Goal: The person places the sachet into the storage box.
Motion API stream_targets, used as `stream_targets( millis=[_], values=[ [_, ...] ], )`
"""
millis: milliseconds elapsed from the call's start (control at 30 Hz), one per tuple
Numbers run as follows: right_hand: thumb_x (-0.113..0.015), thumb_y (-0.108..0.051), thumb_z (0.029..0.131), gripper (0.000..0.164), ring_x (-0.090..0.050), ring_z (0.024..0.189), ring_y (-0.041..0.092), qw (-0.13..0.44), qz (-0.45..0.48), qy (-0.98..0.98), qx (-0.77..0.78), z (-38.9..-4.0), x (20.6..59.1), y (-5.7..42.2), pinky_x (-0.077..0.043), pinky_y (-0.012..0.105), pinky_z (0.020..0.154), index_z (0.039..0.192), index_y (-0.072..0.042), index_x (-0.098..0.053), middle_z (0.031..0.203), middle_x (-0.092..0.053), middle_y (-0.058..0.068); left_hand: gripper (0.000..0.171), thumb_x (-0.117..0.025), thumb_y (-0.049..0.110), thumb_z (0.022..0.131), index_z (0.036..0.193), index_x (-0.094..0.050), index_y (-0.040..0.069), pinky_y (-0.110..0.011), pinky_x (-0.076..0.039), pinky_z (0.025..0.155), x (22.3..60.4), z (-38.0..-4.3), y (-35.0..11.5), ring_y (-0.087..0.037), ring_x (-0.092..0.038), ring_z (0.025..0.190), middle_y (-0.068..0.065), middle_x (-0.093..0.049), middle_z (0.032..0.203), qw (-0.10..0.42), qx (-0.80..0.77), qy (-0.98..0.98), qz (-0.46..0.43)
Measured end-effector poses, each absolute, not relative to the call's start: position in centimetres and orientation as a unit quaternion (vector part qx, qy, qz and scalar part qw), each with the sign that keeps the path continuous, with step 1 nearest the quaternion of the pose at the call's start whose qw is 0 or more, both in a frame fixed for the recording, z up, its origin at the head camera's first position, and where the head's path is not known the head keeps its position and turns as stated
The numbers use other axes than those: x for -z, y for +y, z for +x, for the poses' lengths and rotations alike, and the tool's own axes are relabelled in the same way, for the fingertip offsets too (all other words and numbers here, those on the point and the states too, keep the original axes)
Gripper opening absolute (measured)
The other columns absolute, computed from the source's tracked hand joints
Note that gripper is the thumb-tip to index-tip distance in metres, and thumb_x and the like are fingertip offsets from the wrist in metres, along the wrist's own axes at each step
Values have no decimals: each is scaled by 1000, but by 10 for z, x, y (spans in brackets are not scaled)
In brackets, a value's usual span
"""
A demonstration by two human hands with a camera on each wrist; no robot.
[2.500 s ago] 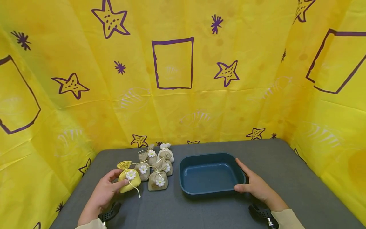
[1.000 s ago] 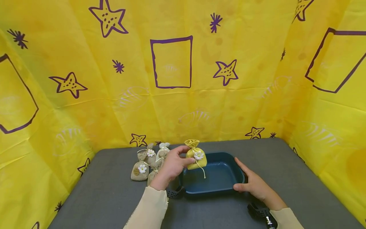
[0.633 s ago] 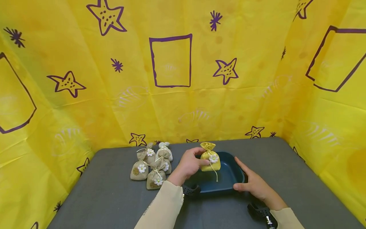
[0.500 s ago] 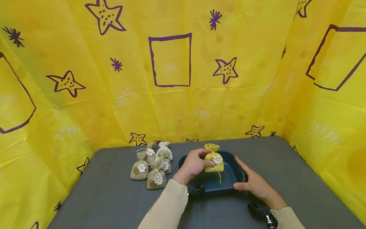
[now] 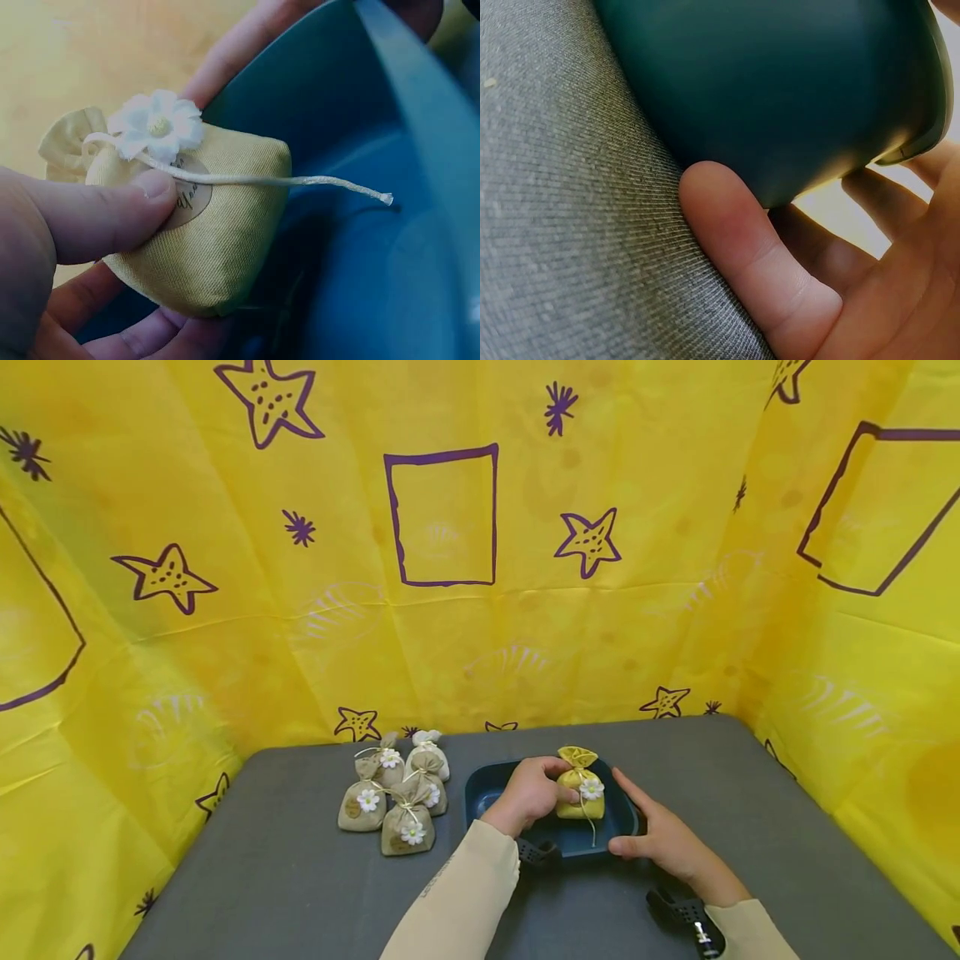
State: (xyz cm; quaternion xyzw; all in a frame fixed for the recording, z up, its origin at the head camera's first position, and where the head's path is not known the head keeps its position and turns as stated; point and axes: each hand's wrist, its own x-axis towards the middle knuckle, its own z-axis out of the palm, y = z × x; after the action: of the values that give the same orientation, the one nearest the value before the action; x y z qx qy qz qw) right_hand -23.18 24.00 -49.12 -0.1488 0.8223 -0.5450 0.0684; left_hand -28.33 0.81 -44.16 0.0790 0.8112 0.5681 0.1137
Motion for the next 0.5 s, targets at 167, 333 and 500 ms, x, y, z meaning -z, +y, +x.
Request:
stream_targets(
  millis=[167,333,500],
  values=[
    [-83,-21,81,103,-36,130,36,66,-150,823,544,-232,490,238,-32,47,103,161,-18,-18,159,-23,21,41,-85,0,75,113,-74,12,-32,-55,73,443,-288,12,-17,-60,85,1,-66,100,119,-569,812,56],
    [-83,-20,80,103,-35,132,36,60,-153,827,538,-232,490,239,-30,46,104,161,-18,-18,159,-23,21,41,-85,0,74,111,-74,11,-31,-53,69,447,-292,14,-17,-60,82,0,-65,97,120,-565,814,57],
    [-82,-21,81,103,-27,138,41,64,-148,825,541,-232,491,240,-21,64,106,161,-19,-18,160,-20,22,42,-84,0,75,114,-72,9,-29,-52,65,454,-297,15,-17,-58,79,-2,-63,93,107,-551,824,72]
  ],
)
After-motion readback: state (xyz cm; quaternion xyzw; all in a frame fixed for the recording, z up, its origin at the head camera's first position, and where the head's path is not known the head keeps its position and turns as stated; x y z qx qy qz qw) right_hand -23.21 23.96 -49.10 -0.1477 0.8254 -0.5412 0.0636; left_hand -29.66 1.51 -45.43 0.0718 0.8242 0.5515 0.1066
